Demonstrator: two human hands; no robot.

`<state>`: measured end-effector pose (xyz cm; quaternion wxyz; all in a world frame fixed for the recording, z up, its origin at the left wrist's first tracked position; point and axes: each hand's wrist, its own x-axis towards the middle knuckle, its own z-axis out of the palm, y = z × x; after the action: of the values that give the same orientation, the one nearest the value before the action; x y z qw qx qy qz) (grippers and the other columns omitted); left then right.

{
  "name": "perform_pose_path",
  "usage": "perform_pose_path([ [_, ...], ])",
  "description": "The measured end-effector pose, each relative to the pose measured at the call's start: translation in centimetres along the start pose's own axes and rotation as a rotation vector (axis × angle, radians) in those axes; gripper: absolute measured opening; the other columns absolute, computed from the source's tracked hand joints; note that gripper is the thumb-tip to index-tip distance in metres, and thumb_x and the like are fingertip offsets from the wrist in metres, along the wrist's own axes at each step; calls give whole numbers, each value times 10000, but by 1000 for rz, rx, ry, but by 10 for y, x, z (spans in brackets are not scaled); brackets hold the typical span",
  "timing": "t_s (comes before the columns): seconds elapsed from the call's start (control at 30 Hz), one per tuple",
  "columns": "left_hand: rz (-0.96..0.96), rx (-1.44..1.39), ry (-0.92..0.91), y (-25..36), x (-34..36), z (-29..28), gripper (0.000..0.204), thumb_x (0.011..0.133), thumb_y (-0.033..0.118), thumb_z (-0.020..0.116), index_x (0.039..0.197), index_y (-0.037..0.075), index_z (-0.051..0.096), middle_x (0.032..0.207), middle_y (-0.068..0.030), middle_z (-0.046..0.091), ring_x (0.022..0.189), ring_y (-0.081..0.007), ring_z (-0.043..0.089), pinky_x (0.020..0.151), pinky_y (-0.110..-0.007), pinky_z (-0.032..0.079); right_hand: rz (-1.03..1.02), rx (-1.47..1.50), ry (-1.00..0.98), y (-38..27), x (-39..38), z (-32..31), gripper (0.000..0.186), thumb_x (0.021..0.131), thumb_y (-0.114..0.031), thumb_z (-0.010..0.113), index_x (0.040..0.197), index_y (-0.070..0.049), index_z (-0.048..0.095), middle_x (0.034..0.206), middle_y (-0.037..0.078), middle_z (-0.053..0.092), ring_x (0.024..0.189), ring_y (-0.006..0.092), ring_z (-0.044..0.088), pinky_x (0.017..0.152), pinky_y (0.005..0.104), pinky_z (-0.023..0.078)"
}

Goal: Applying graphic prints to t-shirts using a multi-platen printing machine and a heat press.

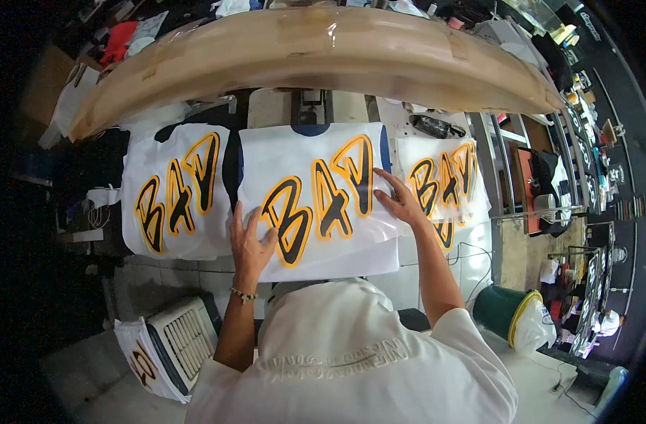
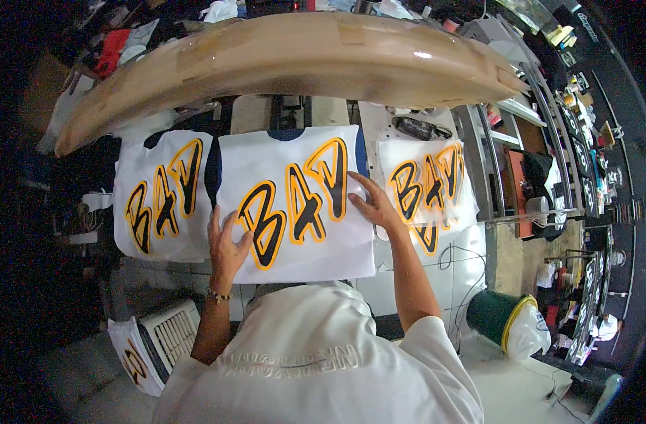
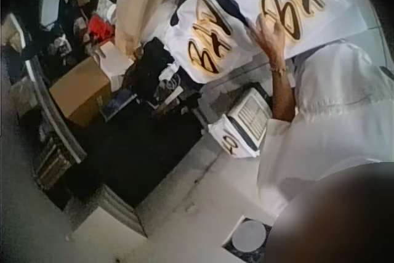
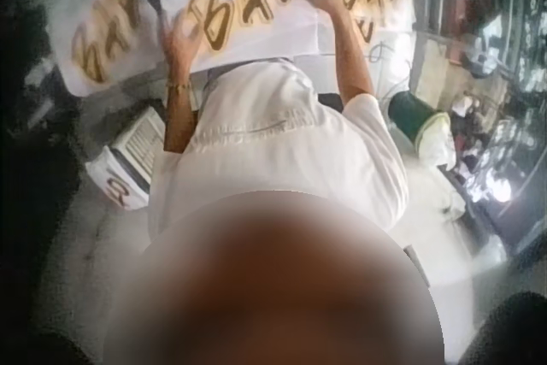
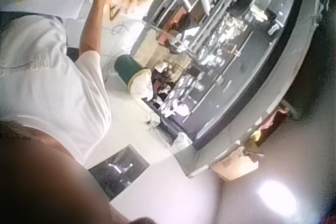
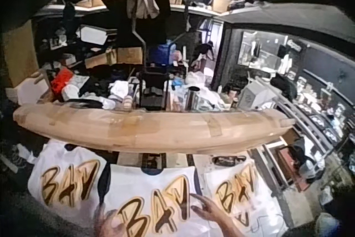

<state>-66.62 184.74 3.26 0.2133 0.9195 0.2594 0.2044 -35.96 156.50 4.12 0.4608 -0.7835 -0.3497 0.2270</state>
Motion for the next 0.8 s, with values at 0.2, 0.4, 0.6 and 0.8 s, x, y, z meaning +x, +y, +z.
perform_pose_path([
  [0.2,-7,-2,14,0,-4,4,640,858,232,790,1441,51,598,1614,-296,360,1413,-491,443,1140,-582,403,-6,13,21,-5,-2,2,604,983,-220,733,1536,-94,526,1456,235,591,1368,354,560,1102,426,462],
  [0.4,5,17,20,1,-7,6,643,886,256,759,1471,60,577,1622,-309,347,1424,-495,426,1156,-588,369,27,84,-10,1,-4,3,604,1024,-235,704,1570,-100,484,1509,137,580,1367,213,528,1095,366,446],
  [0.6,42,108,83,2,-11,8,674,884,274,752,1508,101,563,1616,-289,366,1409,-497,396,1165,-625,315,180,118,-47,-13,-3,1,597,1016,-231,711,1561,-119,493,1498,162,590,1355,247,551,1104,392,453],
  [0.8,12,128,102,9,-12,6,628,893,257,733,1466,54,573,1623,-282,357,1438,-519,357,1187,-657,268,210,139,-76,-30,0,7,600,1026,-142,686,1580,-130,457,1076,1,621,864,87,549,780,252,473],
])
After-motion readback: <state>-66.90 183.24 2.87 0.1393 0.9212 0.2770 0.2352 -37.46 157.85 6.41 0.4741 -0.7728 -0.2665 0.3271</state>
